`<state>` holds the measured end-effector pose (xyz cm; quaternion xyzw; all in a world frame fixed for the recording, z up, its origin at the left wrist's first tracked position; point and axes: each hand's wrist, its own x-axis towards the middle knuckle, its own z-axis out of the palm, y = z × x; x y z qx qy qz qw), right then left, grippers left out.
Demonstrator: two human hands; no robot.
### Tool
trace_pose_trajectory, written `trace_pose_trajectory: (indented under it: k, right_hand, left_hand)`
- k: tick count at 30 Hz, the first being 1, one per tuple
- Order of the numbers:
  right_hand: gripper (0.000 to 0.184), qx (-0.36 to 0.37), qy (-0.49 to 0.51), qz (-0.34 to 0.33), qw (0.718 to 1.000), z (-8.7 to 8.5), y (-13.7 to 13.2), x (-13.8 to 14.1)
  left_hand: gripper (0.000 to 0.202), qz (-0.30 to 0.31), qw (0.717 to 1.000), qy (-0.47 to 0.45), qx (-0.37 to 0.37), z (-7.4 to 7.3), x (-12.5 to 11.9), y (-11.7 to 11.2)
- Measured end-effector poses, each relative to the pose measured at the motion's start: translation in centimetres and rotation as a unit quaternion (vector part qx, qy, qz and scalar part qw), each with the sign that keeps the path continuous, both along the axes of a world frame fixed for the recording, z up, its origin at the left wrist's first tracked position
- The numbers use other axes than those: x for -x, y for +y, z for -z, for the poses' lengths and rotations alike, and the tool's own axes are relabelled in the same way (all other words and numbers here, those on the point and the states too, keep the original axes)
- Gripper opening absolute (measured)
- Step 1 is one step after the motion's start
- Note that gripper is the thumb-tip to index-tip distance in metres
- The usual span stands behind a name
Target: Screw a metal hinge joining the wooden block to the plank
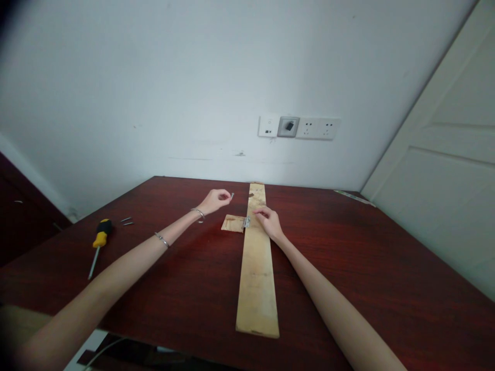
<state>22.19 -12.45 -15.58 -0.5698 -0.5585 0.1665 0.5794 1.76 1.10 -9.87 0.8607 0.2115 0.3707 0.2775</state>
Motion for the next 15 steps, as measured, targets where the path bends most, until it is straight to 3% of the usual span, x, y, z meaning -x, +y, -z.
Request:
trace_pose_trajectory:
  k: [6, 15]
  right_hand:
    - [0.019, -0.005, -0.007, 0.004, 1.0, 0.1, 0.1, 0.1]
    - [0.018, -0.015, -0.032, 0.012, 0.999, 0.0, -0.1, 0.3]
  left_hand:
    - [0.012, 0.042, 0.999, -0.016, 0.014, 1.3, -1.0, -3.4]
    - [0.012, 0.038, 0.996, -0.026, 0.083, 2.7, -0.7, -5.0]
